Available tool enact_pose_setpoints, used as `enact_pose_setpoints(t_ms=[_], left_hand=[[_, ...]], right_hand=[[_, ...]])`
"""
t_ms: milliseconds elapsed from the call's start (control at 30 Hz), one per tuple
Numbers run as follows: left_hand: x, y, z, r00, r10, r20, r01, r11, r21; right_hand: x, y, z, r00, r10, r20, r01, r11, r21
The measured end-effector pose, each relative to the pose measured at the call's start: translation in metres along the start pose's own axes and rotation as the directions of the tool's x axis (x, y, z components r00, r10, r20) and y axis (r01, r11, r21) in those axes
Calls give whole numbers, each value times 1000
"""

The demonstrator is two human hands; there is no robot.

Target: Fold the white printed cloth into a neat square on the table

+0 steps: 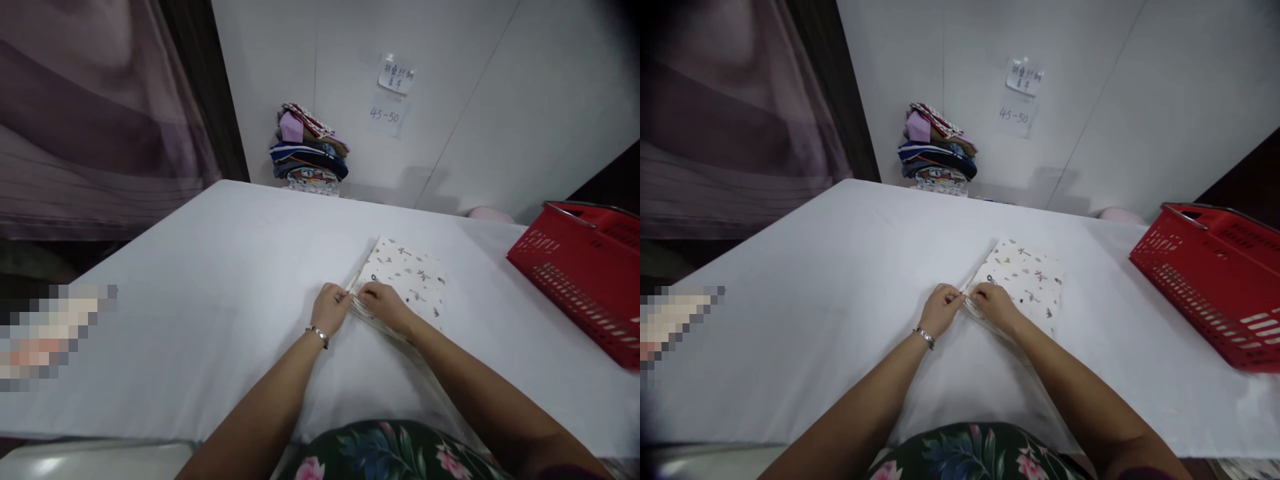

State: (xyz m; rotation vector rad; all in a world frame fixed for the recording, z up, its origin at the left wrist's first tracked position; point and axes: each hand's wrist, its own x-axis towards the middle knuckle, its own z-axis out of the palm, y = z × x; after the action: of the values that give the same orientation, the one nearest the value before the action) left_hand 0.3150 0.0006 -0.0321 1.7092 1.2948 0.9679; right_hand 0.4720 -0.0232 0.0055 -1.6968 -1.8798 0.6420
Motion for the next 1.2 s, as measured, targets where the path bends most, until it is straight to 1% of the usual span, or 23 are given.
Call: enact_pose_setpoints(t_ms=[67,100,133,167,300,400,533,700,733,833,900,967,1033,1067,1133,1200], left_hand=[[2,-1,0,1000,-30,1,30,998,-46],[2,-2,0,999,-44,-1,44,997,-60],[3,-2,0,999,-54,-4,54,996,-69],[3,-2,0,998,-62,-10,61,995,-75],[5,-3,0,997,-71,-12,70,992,-107],[5,-3,1,997,-81,-8,79,988,-132],[4,-2,0,997,-78,-6,76,986,-146],[5,0,-1,994,-101,-45,94,988,-122],[5,0,-1,993,-111,-45,104,987,-125],[5,1,0,989,-144,-27,138,976,-167],[6,1,1,988,-154,-5,150,967,-204],[7,1,-1,987,-161,21,161,960,-229],[9,1,-4,986,-169,8,167,963,-211],[9,1,-6,985,-169,-16,164,971,-177],[10,1,-10,986,-152,-71,146,986,-82],[10,1,-12,991,-119,-66,120,993,8]], right_hand=[[0,0,1,995,44,-85,-39,998,59],[-1,0,2,991,48,-128,-41,997,60],[-2,-1,3,988,38,-152,-32,999,39],[-2,-2,5,988,20,-152,-20,1000,0],[-4,-8,11,999,-8,-40,1,981,-195],[-3,-11,14,1000,3,-9,-5,961,-277],[-1,-10,12,1000,-17,13,21,948,-318],[-10,-14,5,995,-43,-88,18,961,-275],[-13,-16,6,995,-52,-80,26,957,-287],[-17,-22,10,997,-75,-1,69,928,-366],[-16,-23,12,997,-78,4,74,922,-381],[-13,-19,12,997,-64,-35,50,945,-323],[-10,-14,10,996,-13,-91,-2,986,-167],[-9,-11,8,992,24,-121,-32,997,-67],[-9,-7,4,980,107,-169,-87,989,121],[-10,-5,2,969,161,-189,-119,969,216]])
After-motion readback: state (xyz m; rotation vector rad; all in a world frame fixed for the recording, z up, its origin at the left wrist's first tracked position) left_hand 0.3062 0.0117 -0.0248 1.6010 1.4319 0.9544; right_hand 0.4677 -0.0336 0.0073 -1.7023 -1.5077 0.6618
